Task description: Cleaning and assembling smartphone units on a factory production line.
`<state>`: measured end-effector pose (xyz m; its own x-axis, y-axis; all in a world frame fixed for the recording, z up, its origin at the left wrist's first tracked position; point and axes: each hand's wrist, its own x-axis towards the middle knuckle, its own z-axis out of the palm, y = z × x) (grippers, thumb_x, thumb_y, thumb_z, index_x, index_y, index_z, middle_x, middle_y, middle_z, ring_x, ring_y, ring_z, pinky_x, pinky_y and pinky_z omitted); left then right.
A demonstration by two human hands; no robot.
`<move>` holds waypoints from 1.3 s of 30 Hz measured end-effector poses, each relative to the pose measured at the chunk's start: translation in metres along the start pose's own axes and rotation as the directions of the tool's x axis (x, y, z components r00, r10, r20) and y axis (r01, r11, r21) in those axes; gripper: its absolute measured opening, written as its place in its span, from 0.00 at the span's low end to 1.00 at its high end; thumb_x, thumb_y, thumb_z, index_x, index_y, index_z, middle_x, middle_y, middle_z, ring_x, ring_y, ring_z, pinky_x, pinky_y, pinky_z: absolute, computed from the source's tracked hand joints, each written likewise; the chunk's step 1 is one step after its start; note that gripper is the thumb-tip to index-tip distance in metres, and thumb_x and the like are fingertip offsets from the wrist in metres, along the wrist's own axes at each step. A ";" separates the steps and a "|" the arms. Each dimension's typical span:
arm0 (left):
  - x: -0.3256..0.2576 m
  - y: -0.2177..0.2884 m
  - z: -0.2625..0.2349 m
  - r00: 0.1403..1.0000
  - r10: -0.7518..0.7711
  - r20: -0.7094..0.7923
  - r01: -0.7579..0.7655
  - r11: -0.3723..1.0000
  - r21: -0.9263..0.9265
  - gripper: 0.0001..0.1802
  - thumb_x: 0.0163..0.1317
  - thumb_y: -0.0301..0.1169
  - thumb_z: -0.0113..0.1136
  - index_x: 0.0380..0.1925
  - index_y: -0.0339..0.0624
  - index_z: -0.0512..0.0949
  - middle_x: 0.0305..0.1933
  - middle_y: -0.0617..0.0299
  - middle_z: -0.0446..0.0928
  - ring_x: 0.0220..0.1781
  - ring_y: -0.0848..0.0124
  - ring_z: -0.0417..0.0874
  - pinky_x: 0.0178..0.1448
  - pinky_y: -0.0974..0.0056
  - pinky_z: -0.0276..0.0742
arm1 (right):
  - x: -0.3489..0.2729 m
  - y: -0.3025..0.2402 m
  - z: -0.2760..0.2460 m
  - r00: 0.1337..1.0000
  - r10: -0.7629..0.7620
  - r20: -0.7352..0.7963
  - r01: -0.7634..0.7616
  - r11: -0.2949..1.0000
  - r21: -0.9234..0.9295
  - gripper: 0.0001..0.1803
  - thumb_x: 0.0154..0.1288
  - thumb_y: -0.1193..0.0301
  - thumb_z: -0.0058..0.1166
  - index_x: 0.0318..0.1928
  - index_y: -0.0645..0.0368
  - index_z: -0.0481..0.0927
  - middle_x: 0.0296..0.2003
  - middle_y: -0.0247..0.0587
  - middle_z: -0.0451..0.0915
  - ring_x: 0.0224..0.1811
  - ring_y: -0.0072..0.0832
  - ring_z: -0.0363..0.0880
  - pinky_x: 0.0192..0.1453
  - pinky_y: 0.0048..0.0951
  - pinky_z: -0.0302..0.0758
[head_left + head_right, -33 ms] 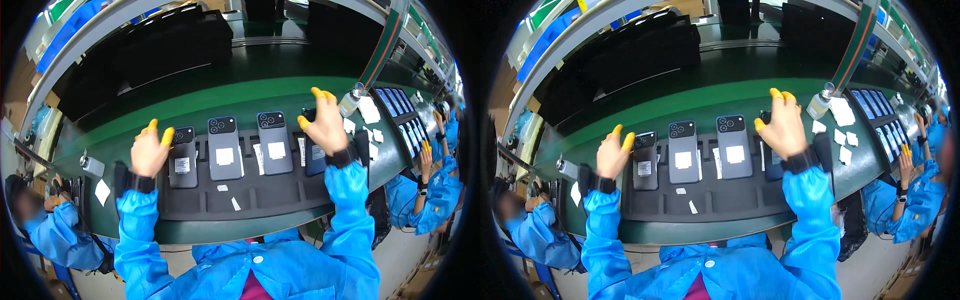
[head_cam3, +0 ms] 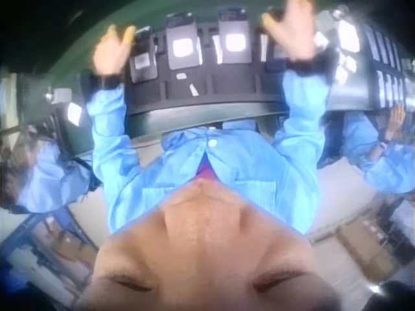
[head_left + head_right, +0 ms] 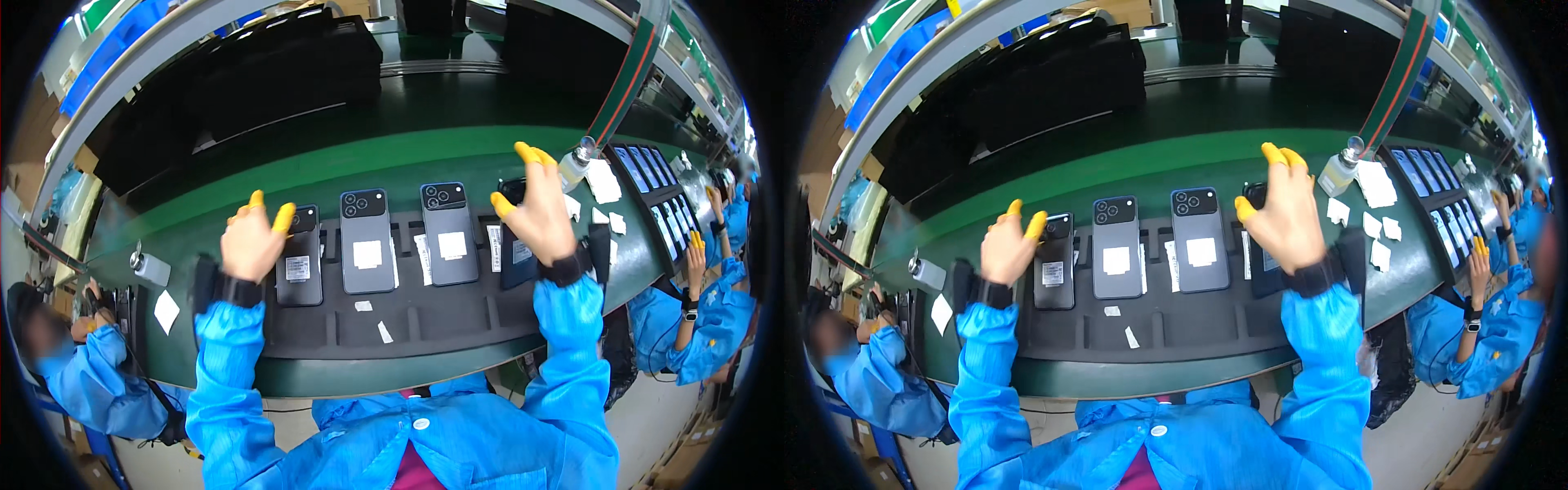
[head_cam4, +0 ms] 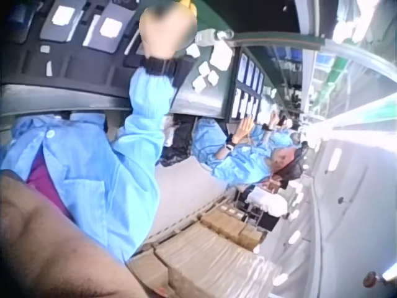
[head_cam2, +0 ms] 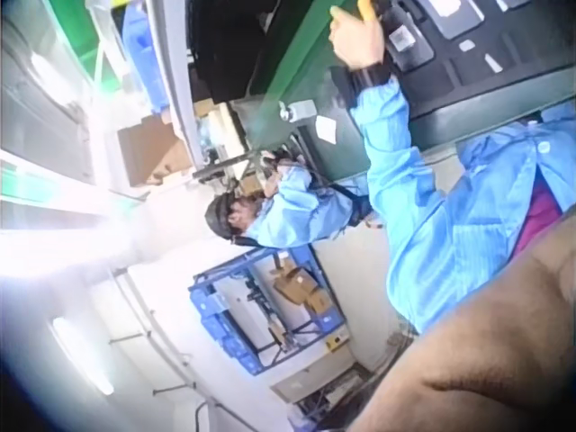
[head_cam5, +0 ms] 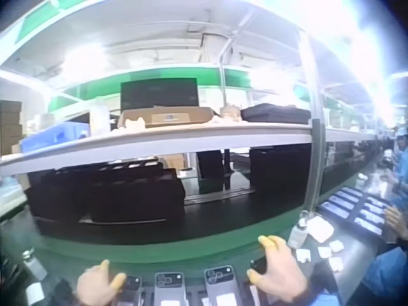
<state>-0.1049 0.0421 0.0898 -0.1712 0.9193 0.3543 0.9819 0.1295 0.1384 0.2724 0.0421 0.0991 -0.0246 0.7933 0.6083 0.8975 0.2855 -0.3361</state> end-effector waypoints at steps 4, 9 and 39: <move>0.013 0.029 0.022 0.984 0.007 0.179 -0.044 0.978 0.202 0.42 0.55 0.65 0.57 0.46 0.30 0.79 0.39 0.40 0.82 0.43 0.47 0.84 0.46 0.49 0.80 | -0.024 -0.028 -0.041 0.985 -0.156 -0.077 0.167 0.971 0.169 0.44 0.43 0.82 0.68 0.65 0.66 0.65 0.61 0.58 0.67 0.66 0.52 0.65 0.69 0.41 0.65; 0.005 0.035 0.015 0.999 -0.046 0.023 0.043 0.993 0.111 0.40 0.46 0.57 0.69 0.49 0.33 0.77 0.37 0.44 0.82 0.38 0.49 0.85 0.43 0.53 0.82 | -0.050 -0.020 -0.045 0.986 -0.165 -0.001 0.120 0.716 0.687 0.60 0.34 0.85 0.73 0.72 0.62 0.55 0.68 0.47 0.57 0.68 0.41 0.64 0.75 0.42 0.60; -0.042 -0.044 -0.010 0.902 0.049 0.429 0.319 -0.745 -0.586 0.25 0.71 0.49 0.50 0.47 0.34 0.68 0.55 0.35 0.70 0.59 0.41 0.76 0.58 0.45 0.83 | -0.015 0.025 -0.027 0.706 0.348 0.616 -0.441 -0.465 0.768 0.27 0.67 0.50 0.56 0.52 0.60 0.69 0.49 0.55 0.71 0.52 0.51 0.78 0.51 0.55 0.83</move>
<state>-0.1414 -0.0063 0.0783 -0.0715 0.9950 -0.0701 -0.8336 -0.0210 0.5519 0.3074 0.0229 0.1015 0.0237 0.9911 -0.1307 -0.7449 -0.0697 -0.6636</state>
